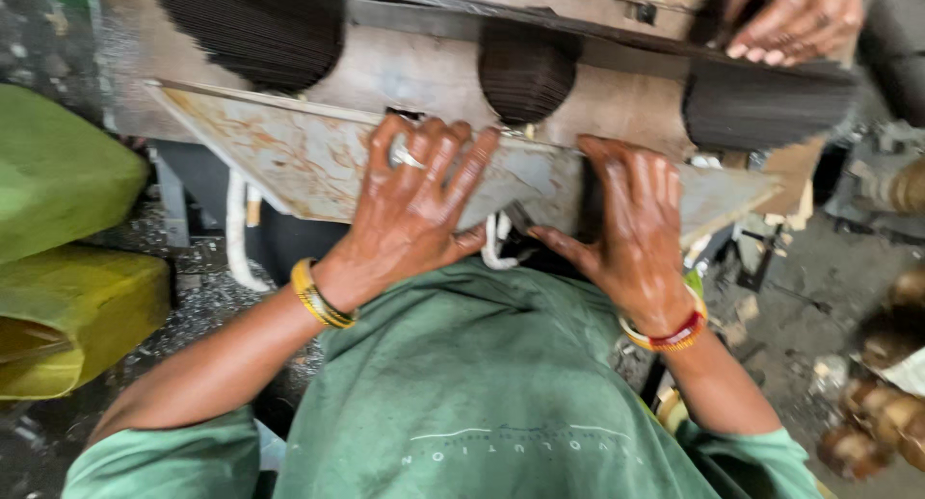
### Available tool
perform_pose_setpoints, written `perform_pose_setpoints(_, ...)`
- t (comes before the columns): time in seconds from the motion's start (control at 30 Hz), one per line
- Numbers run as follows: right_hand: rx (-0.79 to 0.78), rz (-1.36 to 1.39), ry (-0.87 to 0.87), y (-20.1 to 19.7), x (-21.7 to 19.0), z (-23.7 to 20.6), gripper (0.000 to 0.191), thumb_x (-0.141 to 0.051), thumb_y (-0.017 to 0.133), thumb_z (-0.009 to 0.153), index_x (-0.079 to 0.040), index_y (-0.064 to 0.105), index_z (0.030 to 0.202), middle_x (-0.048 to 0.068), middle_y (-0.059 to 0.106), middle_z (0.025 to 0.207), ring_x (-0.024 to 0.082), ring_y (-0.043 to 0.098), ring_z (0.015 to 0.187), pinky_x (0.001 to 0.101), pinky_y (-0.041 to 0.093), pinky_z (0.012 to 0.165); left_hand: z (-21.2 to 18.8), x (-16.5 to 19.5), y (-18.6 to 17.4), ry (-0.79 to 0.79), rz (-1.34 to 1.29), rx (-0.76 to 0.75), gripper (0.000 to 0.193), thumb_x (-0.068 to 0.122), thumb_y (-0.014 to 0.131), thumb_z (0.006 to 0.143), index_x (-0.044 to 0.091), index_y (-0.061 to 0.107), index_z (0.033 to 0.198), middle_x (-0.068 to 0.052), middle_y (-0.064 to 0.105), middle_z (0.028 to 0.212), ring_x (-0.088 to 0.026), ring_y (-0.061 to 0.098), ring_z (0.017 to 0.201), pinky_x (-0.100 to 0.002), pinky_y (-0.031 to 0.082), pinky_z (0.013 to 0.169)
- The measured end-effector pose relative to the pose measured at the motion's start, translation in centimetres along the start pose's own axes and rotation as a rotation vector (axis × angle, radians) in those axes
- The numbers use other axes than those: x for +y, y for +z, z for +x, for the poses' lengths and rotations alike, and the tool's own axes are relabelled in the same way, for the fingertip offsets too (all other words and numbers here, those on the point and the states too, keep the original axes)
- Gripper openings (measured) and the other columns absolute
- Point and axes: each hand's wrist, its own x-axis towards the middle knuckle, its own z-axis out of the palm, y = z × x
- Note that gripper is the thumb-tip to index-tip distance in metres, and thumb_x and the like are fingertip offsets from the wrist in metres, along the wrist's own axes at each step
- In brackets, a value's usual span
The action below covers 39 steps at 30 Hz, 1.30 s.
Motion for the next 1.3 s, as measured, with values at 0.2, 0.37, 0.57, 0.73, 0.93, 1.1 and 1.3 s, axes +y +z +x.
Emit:
perform_pose_setpoints(0.2,0.269,-0.292,-0.167,-0.2,0.2,-1.6,0.02,-0.018,0.086,0.091,-0.008,0.07,0.098,0.008,0.065,0.095,0.031,0.058,0.086,0.0426,0.043,0.077,-1.0,-1.1,0.4,0.35,0.699,0.394,0.048,0.038,0.051,0.108,0.014,0.053,0.15,-0.003,0.049,0.109,-0.016,0.046,0.102,-0.039,0.027,0.087)
perform_pose_setpoints(0.37,0.101,-0.216,-0.195,-0.6,0.9,-1.3,0.002,-0.006,0.07,0.106,-0.006,0.069,0.107,0.005,0.064,0.094,0.02,0.063,0.086,0.0314,0.045,0.077,-0.9,-2.4,0.1,0.407,0.697,0.407,0.04,0.024,0.049,0.111,0.016,0.052,0.15,0.001,0.049,0.103,-0.012,0.047,0.099,-0.035,0.029,0.085)
perform_pose_setpoints(0.57,0.197,-0.21,-0.251,-1.8,0.9,0.6,0.003,0.001,0.076,0.089,-0.002,0.075,0.089,0.009,0.059,0.068,0.023,0.057,0.061,0.0359,0.039,0.06,-3.2,-7.0,-5.8,0.198,0.399,0.164,0.038,0.01,0.067,0.097,0.01,0.06,0.135,-0.002,0.064,0.108,-0.018,0.061,0.1,-0.037,0.043,0.089)
perform_pose_setpoints(0.73,0.209,-0.309,-0.292,-0.1,2.0,2.8,0.006,0.003,0.074,0.103,-0.002,0.076,0.102,0.008,0.063,0.079,0.021,0.059,0.07,0.0333,0.037,0.065,-2.7,-14.6,-11.3,0.003,0.249,0.25,0.017,0.0,0.071,0.097,0.0,0.063,0.112,-0.014,0.065,0.112,-0.029,0.063,0.107,-0.045,0.05,0.096)
perform_pose_setpoints(0.93,0.263,-0.336,-0.243,2.1,3.1,5.5,0.007,-0.001,0.066,0.104,-0.003,0.072,0.105,0.008,0.062,0.086,0.022,0.061,0.078,0.0334,0.036,0.068,-0.1,-16.6,-11.5,-0.108,0.304,0.313,0.016,-0.008,0.072,0.093,-0.001,0.063,0.103,-0.013,0.061,0.106,-0.033,0.06,0.101,-0.043,0.045,0.086)
perform_pose_setpoints(1.1,0.288,-0.35,-0.234,2.7,2.9,7.7,0.008,-0.009,0.069,0.106,-0.002,0.073,0.103,0.009,0.058,0.08,0.024,0.058,0.073,0.0349,0.034,0.065,-0.4,-17.7,-12.6,-0.106,0.342,0.251,0.022,-0.009,0.068,0.088,-0.001,0.064,0.109,-0.012,0.062,0.105,-0.033,0.058,0.101,-0.042,0.045,0.088)
perform_pose_setpoints(1.3,0.269,-0.309,-0.278,2.2,1.8,8.8,0.016,-0.017,0.079,0.106,-0.002,0.076,0.108,0.009,0.058,0.075,0.025,0.057,0.067,0.0353,0.037,0.065,-1.3,-19.0,-12.1,-0.123,0.283,0.278,0.02,-0.007,0.071,0.091,0.002,0.065,0.107,-0.012,0.064,0.104,-0.034,0.059,0.103,-0.043,0.047,0.088)
